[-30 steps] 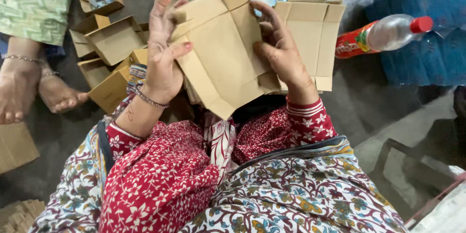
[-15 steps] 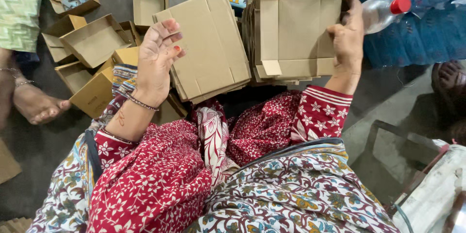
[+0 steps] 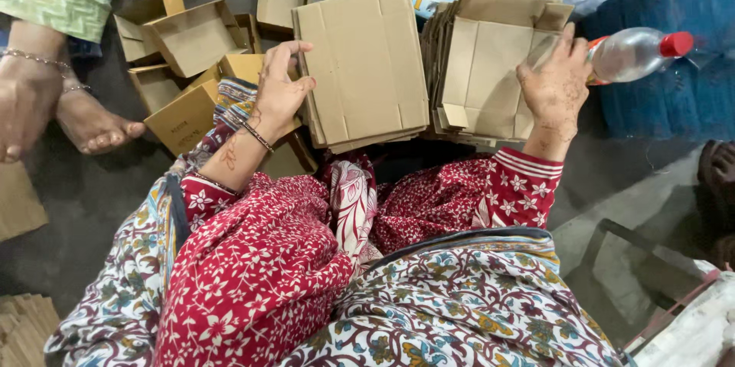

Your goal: The person sits on the floor and folds flat cardboard pieces into small rectangular boxes by hand. They repeatedly pick up a flat piece, fold the sides and flaps, and place the finished box into a growing stack.

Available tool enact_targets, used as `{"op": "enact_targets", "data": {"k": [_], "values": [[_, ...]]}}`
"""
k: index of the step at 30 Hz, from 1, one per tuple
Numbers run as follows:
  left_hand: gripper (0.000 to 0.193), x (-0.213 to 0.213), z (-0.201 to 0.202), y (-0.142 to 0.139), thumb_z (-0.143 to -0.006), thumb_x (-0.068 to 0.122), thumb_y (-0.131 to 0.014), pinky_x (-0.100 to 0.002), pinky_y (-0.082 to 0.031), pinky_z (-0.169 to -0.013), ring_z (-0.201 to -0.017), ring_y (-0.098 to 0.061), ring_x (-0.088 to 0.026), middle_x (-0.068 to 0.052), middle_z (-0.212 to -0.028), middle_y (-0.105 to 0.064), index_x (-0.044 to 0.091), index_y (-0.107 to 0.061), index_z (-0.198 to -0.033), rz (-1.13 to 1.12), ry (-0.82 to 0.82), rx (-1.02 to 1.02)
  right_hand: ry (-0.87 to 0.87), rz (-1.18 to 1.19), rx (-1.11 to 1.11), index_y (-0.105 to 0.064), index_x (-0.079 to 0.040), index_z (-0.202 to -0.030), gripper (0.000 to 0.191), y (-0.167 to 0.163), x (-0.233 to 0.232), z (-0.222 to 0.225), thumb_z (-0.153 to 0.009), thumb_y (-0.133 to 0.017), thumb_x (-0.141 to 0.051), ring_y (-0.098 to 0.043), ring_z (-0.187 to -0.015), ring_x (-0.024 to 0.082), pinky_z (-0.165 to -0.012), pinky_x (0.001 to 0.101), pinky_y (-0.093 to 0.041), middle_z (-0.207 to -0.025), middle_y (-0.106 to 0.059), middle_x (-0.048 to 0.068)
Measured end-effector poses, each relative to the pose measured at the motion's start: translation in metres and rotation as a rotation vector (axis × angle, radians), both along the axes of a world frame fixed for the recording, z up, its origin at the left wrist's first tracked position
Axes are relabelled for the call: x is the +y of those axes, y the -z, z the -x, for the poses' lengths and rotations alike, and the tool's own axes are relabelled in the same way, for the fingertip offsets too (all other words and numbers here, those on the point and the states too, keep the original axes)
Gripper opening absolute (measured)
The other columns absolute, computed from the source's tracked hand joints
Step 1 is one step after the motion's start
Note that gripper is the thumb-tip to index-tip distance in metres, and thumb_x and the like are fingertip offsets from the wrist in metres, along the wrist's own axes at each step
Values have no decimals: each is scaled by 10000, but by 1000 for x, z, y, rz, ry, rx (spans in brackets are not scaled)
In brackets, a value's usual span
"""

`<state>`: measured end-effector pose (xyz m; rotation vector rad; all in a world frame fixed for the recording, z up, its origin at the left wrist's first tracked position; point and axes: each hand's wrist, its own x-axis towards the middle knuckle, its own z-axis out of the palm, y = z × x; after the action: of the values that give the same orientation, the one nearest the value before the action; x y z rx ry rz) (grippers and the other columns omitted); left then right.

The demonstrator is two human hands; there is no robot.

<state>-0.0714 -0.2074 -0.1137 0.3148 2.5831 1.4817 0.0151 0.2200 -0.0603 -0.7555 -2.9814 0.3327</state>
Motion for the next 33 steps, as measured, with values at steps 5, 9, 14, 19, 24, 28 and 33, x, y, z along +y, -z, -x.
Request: {"op": "enact_targets", "data": {"k": [5, 9, 14, 19, 24, 28, 33], "values": [[573, -2, -1, 3, -769, 49, -747, -390, -519, -957, -1152, -597, -274, -121, -1286, -594, 138, -596, -1314, -28, -20, -87, -156, 420, 68, -469, -161, -1548, 658, -7, -93, 28, -949, -699, -304, -688, -1082, 277, -955, 426, -560, -1265, -664, 89], [554, -2, -1, 2, -785, 64, -750, -377, -535, -922, -1105, -611, -254, -118, -1231, -631, 133, -598, -1314, -5, -18, -126, -408, 241, 59, -485, -96, -1476, 677, 11, -144, 51, -895, -783, -275, -605, -1131, 387, -931, 483, -503, -1248, -602, 175], [557, 0, 0, 4, -804, 18, -710, -329, -561, -856, -1053, -629, -201, -115, -1259, -602, 123, -570, -1333, -128, -35, -191, -377, 270, 86, -513, -87, -1417, 610, 21, -150, 45, -883, -771, -230, -571, -1178, 382, -940, 477, -491, -1262, -579, 167], [615, 7, 5, 13, -793, -72, -691, -274, -566, -816, -979, -587, -148, -101, -1214, -579, 126, -544, -1357, -287, -125, -284, -440, 258, 261, -569, -33, -1289, 519, 21, -144, 32, -841, -801, -157, -545, -1170, 378, -982, 452, -482, -1214, -543, 198], [618, 13, 8, 9, -859, -77, -673, -277, -541, -783, -919, -613, -144, -81, -1102, -599, 115, -460, -1406, -514, -222, -420, -365, 480, 241, -581, -8, -1270, 469, 15, -141, 31, -872, -784, -150, -596, -1114, 308, -950, 406, -514, -1173, -572, 164], [478, 19, 10, -20, -975, -49, -632, -275, -567, -953, -1037, -649, -141, -92, -1157, -667, 30, -443, -1407, -878, -221, -305, -234, 817, 292, -590, -31, -1236, 413, 1, -135, 32, -899, -782, -172, -666, -1028, 206, -932, 333, -566, -1163, -675, 114], [370, 31, 2, -67, -1090, 29, -574, -278, -530, -1024, -1128, -633, -130, -82, -1269, -668, -44, -523, -1450, -1020, 14, -286, -105, 1786, 491, -458, -56, -1419, 515, -17, -144, 23, -957, -686, -58, -627, -1219, 207, -1059, 342, -541, -1328, -624, 111]]}}
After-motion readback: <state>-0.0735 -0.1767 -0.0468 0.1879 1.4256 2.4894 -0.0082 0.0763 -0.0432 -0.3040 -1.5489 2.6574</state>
